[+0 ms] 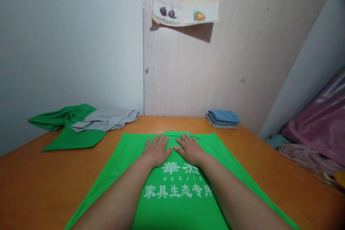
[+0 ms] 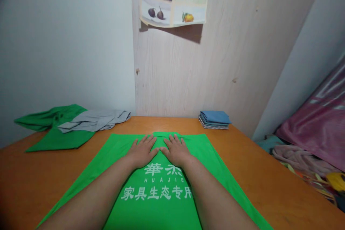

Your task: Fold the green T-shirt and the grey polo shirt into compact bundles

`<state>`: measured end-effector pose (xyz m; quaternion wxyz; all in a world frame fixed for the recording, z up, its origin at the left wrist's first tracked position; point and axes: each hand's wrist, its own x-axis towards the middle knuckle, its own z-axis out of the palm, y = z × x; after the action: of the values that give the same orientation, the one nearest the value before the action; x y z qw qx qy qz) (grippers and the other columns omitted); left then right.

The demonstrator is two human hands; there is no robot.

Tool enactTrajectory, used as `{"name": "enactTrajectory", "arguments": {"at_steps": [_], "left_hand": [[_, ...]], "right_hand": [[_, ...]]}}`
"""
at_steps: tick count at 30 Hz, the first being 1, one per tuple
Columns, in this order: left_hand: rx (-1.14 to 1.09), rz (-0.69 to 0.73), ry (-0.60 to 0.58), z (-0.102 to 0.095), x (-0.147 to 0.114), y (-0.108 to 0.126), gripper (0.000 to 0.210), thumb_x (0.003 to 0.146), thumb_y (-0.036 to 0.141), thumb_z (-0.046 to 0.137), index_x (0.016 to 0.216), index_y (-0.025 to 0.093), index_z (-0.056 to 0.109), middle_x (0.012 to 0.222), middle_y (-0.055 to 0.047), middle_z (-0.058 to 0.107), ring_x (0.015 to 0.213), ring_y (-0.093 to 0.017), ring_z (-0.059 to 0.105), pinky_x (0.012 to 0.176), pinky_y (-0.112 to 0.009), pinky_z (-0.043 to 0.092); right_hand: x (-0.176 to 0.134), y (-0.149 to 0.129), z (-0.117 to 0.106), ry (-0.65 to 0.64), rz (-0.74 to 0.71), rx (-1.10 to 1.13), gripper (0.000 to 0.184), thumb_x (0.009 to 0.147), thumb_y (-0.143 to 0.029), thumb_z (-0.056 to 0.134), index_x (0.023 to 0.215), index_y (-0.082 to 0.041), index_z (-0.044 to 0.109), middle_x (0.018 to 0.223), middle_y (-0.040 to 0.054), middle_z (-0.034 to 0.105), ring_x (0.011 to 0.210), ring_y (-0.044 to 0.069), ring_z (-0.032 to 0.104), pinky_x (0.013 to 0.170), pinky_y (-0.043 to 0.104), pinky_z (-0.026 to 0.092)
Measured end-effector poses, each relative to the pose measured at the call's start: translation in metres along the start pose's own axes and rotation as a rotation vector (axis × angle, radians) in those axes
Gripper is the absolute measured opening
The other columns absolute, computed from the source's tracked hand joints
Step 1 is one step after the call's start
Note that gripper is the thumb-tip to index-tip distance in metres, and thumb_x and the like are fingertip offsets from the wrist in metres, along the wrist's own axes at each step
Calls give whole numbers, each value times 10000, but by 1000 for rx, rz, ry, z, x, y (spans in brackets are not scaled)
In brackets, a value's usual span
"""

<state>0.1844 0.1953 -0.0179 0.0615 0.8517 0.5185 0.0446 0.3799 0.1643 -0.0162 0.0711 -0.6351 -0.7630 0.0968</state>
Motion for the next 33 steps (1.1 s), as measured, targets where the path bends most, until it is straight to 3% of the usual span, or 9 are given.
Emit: {"name": "enactTrajectory", "arguments": {"at_steps": [4,7,10,22,26,29,33], "left_hand": [[8,-4,9,2,2,-2,749,961,655,195,1572,234,302,1661,-35,154,1537,-301,112,1192,-628,125],[14,-9,9,1,3,-2,750,959,651,207,1575,233,294,1661,-34,142,1536,-302,114,1188,-632,128],[20,-5,14,0,2,-1,750,959,646,216,1578,229,288,1660,-35,142,1536,-305,112,1185,-642,127],[3,-7,25,-1,0,-1,725,960,644,225,1569,260,310,1658,-40,157,1534,-304,127,1186,-628,135],[1,-8,16,0,0,-1,745,956,655,226,1570,243,311,1659,-41,152,1535,-309,116,1191,-626,128],[-3,-11,20,0,-1,0,738,956,657,229,1568,253,313,1660,-43,165,1536,-312,110,1192,-626,127],[-16,-7,14,-1,-2,1,729,956,660,222,1569,274,304,1661,-37,183,1538,-305,100,1195,-621,137]], "right_hand": [[3,6,-2,90,68,22,788,968,-704,200,1577,-213,291,1658,99,195,1539,274,91,1223,495,52],[6,20,-3,146,265,20,830,967,-697,195,1592,-152,225,1661,123,161,1540,281,80,1224,496,48],[9,34,-3,122,393,21,869,961,-694,209,1587,-91,216,1653,157,174,1536,304,100,1220,513,77],[9,56,-4,126,488,7,803,972,-633,242,1563,-92,294,1634,163,249,1526,322,147,1209,570,83],[10,49,-6,158,465,3,804,986,-611,217,1577,-66,235,1645,175,198,1534,317,105,1212,556,88],[11,37,-4,172,320,6,791,979,-651,228,1601,-163,192,1670,112,127,1542,284,52,1220,512,90],[11,27,4,66,210,-3,764,947,-730,229,1585,-309,247,1678,66,116,1538,318,51,1194,597,74]]}}
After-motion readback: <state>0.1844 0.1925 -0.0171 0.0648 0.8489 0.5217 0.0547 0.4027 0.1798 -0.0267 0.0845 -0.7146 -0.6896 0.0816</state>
